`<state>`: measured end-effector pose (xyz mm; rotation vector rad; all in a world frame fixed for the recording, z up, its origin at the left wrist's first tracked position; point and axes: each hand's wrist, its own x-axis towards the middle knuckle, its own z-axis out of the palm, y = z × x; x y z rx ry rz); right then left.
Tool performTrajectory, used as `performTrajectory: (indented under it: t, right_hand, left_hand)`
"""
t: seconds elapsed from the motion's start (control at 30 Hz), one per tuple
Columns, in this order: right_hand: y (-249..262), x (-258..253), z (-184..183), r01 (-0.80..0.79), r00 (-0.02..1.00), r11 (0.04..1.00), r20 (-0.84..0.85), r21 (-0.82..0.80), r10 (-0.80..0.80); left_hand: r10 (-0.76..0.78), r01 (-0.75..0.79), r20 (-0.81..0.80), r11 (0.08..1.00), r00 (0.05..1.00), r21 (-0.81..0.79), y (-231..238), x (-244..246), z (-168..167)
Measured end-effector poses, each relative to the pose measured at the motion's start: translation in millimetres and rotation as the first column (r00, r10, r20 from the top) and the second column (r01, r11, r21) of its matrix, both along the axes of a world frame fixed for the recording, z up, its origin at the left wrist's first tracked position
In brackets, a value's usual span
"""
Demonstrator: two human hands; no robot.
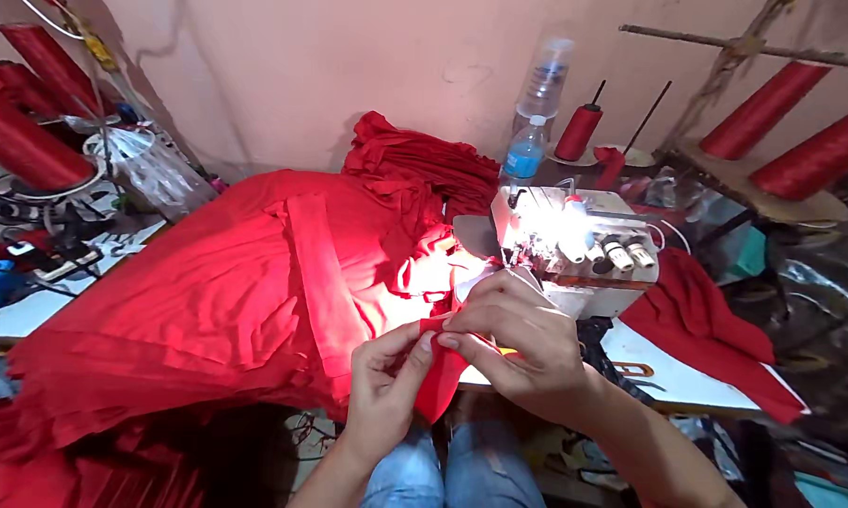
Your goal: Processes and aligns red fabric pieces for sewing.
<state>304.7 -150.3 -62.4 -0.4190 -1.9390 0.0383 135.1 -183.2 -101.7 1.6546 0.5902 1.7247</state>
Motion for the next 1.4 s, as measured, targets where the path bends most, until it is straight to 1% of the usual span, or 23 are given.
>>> performTrajectory:
  t: [0.13, 0.27, 0.33, 0.4, 0.47, 0.57, 0.67, 0.73, 0.77, 0.8, 0.83, 0.87, 0.9, 0.93, 0.97, 1.0, 1.03, 1.1, 1.17, 1.2, 1.27, 1.3, 1.4]
  right_hand:
    - [1.4, 1.9, 2.4, 0.011, 1.0, 1.0, 0.022, -0.023, -0.011]
    - [3.2, 5.3, 3.8, 0.032, 0.998, 0.994, 0.064, -0.102, -0.026]
    - [5.3, 8.7, 4.4, -0.026, 0.996, 0.985, 0.085, -0.171, 0.041]
    - [8.0, 10.7, 4.2, -0.081, 0.993, 0.979, 0.068, -0.189, 0.095]
    - [10.2, 14.2, 5.0, -0.07, 0.995, 0.983, 0.055, -0.171, 0.08]
    - [11.0, 30.4, 6.7, 0.017, 1.0, 0.985, -0.002, -0.171, -0.018]
    - [13.0, 56.9, -4.1, 0.168, 0.975, 0.962, -0.108, -0.214, -0.194]
    - [19.1, 69.0, -23.1, 0.252, 0.934, 0.924, -0.178, -0.286, -0.31]
    - [24.0, 71.4, -35.8, 0.293, 0.905, 0.893, -0.203, -0.341, -0.374]
    - [29.5, 70.6, -49.8, 0.35, 0.868, 0.85, -0.206, -0.394, -0.453]
    - [35.2, 67.6, -63.9, 0.426, 0.822, 0.792, -0.178, -0.438, -0.54]
    - [41.3, 63.0, -78.2, 0.494, 0.776, 0.736, -0.146, -0.463, -0.613]
    - [47.3, 58.0, -92.4, 0.547, 0.736, 0.691, -0.121, -0.473, -0.666]
    - [52.0, 53.3, -105.7, 0.595, 0.697, 0.654, -0.105, -0.467, -0.709]
    - [53.4, 48.9, -114.7, 0.626, 0.663, 0.625, -0.103, -0.467, -0.741]
    - [51.2, 45.2, -118.4, 0.639, 0.635, 0.599, -0.109, -0.482, -0.765]
    - [47.0, 42.8, -118.9, 0.628, 0.621, 0.579, -0.114, -0.52, -0.776]
    - [39.8, 43.4, -120.2, 0.557, 0.631, 0.58, -0.151, -0.594, -0.761]
    - [36.1, 50.9, -124.1, 0.428, 0.676, 0.631, -0.235, -0.647, -0.699]
    - [35.1, 55.7, -123.7, 0.346, 0.702, 0.646, -0.269, -0.68, -0.66]
    - [34.0, 62.8, -118.9, 0.199, 0.735, 0.622, -0.305, -0.757, -0.605]
    - [35.6, 64.7, -116.4, 0.155, 0.742, 0.606, -0.313, -0.78, -0.593]
    - [47.8, 66.1, -117.6, 0.19, 0.732, 0.611, -0.304, -0.769, -0.61]
  left_hand:
    - [0.026, -0.021, -0.061, 0.997, 0.998, 0.07, -0.1, -1.5, 3.1]
    - [-0.126, 0.134, -0.085, 0.987, 0.988, 0.093, 3.1, -7.0, 6.4]
    - [-0.159, 0.166, -0.099, 0.983, 0.982, 0.075, 6.3, -7.5, 6.3]
    - [-0.184, 0.187, -0.103, 0.982, 0.977, 0.016, 10.1, -5.7, 3.0]
    - [-0.233, 0.216, -0.136, 0.968, 0.963, -0.13, 10.5, -3.2, -1.9]
    - [-0.323, 0.211, -0.229, 0.889, 0.918, -0.407, 5.9, -3.9, -16.6]
    - [-0.323, 0.164, -0.328, 0.888, 0.888, -0.431, 5.6, -28.6, -32.7]
    - [-0.225, 0.061, -0.399, 0.921, 0.889, -0.385, 9.7, -49.9, -23.4]
    - [-0.109, -0.052, -0.461, 0.945, 0.881, -0.322, 14.2, -56.4, -14.9]
    - [0.059, -0.217, -0.555, 0.95, 0.83, -0.224, 21.4, -58.6, -5.6]
    - [0.245, -0.405, -0.671, 0.91, 0.7, -0.09, 31.5, -55.2, 3.6]
    - [0.372, -0.543, -0.754, 0.839, 0.541, 0.025, 44.0, -46.1, 10.6]
    - [0.417, -0.625, -0.797, 0.778, 0.436, 0.065, 56.3, -30.5, 15.0]
    - [0.442, -0.667, -0.806, 0.741, 0.394, 0.08, 67.0, -9.8, 14.3]
    - [0.481, -0.667, -0.78, 0.736, 0.4, 0.111, 75.7, 13.4, 6.7]
    - [0.528, -0.627, -0.72, 0.761, 0.45, 0.166, 80.7, 38.2, -6.4]
    - [0.552, -0.562, -0.648, 0.796, 0.525, 0.223, 83.8, 61.3, -25.1]
    - [0.53, -0.475, -0.599, 0.839, 0.6, 0.266, 79.8, 94.5, -56.9]
    - [0.543, -0.466, -0.607, 0.833, 0.58, 0.3, 77.2, 104.9, -73.8]
    - [0.588, -0.483, -0.602, 0.802, 0.54, 0.351, 79.1, 104.9, -77.6]
    - [0.635, -0.497, -0.607, 0.765, 0.478, 0.41, 82.8, 101.8, -79.1]
    - [0.629, -0.497, -0.627, 0.767, 0.459, 0.406, 84.2, 101.1, -77.8]
    - [0.57, -0.497, -0.713, 0.794, 0.408, 0.35, 91.8, 102.7, -68.0]
